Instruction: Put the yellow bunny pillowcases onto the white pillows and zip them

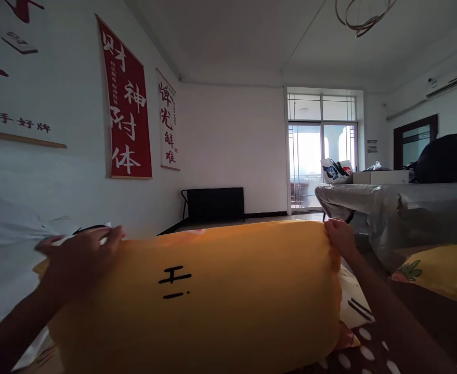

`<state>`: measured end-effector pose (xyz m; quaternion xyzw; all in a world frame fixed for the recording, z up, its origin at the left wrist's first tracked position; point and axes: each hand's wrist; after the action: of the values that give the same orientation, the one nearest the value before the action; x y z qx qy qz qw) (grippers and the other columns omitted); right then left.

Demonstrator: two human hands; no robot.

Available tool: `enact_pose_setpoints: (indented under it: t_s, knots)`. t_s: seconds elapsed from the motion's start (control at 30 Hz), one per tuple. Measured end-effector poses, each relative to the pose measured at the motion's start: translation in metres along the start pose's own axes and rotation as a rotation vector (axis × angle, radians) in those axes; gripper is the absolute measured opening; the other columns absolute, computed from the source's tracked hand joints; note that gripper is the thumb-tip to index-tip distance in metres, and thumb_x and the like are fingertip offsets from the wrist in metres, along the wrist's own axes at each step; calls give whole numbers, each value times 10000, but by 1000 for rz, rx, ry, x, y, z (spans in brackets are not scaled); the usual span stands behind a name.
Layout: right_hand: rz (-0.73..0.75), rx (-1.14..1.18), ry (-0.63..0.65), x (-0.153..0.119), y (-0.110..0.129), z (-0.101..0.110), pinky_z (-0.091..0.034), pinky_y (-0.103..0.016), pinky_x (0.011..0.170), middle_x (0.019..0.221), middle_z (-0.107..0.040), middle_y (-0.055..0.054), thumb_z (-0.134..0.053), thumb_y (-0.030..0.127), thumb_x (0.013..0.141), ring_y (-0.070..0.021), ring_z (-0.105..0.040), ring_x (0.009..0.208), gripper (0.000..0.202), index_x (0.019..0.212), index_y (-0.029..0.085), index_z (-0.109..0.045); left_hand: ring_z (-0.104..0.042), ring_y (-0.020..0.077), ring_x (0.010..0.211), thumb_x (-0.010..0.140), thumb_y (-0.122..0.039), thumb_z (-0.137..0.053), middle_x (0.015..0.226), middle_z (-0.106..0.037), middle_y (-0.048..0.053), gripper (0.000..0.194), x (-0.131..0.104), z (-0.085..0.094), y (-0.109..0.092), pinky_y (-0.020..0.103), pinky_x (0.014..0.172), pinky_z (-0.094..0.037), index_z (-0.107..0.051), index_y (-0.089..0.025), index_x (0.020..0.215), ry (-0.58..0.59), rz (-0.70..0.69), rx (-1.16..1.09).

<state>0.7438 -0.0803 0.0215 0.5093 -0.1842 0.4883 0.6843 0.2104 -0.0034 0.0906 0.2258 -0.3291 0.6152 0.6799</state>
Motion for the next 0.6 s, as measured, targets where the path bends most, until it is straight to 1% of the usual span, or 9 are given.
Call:
enact_pose_setpoints:
  t_s: [0.07, 0.13, 0.2, 0.23, 0.3, 0.37, 0.43, 0.5, 0.6]
  knots:
    - [68, -187, -86, -4, 13, -1, -370, -330, 668, 743, -651, -82, -326, 292, 774, -233, -569, 753, 314, 596, 191, -564, -535, 231, 1107, 897, -367, -255, 1116, -660, 69, 419, -10, -2, -45, 446, 976, -234, -616, -187, 1009, -10, -200, -149]
    - [183, -305, -195, -15, 39, -7, -368, -374, 799, 941, -677, -113, -338, 246, 797, -261, -574, 902, 311, 798, 167, -639, -514, 236, 1167, 908, -360, -223, 1124, -662, 75, 453, -23, -6, -94, 381, 914, -318, -635, -192, 994, 72, -437, -230]
    - [369, -322, -226, -31, 74, -15, -322, -405, 908, 1084, -652, -130, -369, 216, 818, -272, -545, 1022, 304, 955, 150, -632, -551, 263, 1111, 904, -379, -249, 1069, -675, 115, 452, -38, -10, -139, 393, 884, -349, -650, -171, 908, 62, -459, -257]
    - [479, -302, -187, -40, 95, -20, -298, -409, 941, 1105, -648, -124, -381, 200, 827, -267, -533, 1053, 288, 977, 158, -623, -573, 269, 1065, 903, -378, -256, 1017, -683, 124, 444, -44, -12, -157, 399, 859, -363, -646, -169, 869, 58, -466, -268]
    - [685, -244, 3, -57, 134, -31, -274, -401, 963, 1088, -656, -90, -392, 191, 851, -243, -527, 1066, 253, 979, 195, -610, -602, 269, 979, 904, -342, -262, 945, -686, 129, 411, -51, -17, -181, 411, 820, -375, -627, -166, 837, 41, -475, -279]
    - [752, -163, 152, -70, 165, -43, -294, -365, 933, 1052, -666, -56, -383, 202, 884, -207, -546, 1020, 239, 984, 223, -599, -620, 257, 894, 911, -306, -244, 905, -687, 119, 395, -53, -25, -189, 412, 774, -377, -607, -170, 840, 60, -497, -276]
    - [761, -105, 254, -77, 184, -54, -317, -334, 890, 1039, -668, -36, -374, 223, 907, -184, -561, 980, 237, 1007, 236, -589, -623, 235, 782, 926, -310, -209, 843, -687, 107, 423, -51, -34, -182, 408, 740, -373, -591, -176, 803, 89, -498, -257]
    - [755, -92, 313, -77, 188, -62, -326, -322, 862, 1020, -672, -32, -356, 243, 923, -177, -573, 944, 244, 1008, 234, -584, -610, 223, 732, 934, -346, -188, 797, -681, 100, 457, -47, -40, -167, 407, 748, -371, -582, -179, 774, 108, -492, -231]
    - [698, -123, 338, -70, 175, -70, -327, -326, 846, 916, -683, -41, -316, 298, 948, -179, -587, 869, 289, 918, 215, -591, -606, 246, 805, 923, -415, -207, 826, -681, 107, 473, -40, -44, -134, 410, 807, -366, -598, -176, 803, 122, -473, -169]
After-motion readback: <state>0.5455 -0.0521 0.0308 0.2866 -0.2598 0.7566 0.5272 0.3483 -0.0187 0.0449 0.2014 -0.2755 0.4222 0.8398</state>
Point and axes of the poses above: each hand's wrist, its own x-axis towards the middle knuckle, its own z-axis out of the back of the hand, y = z × x
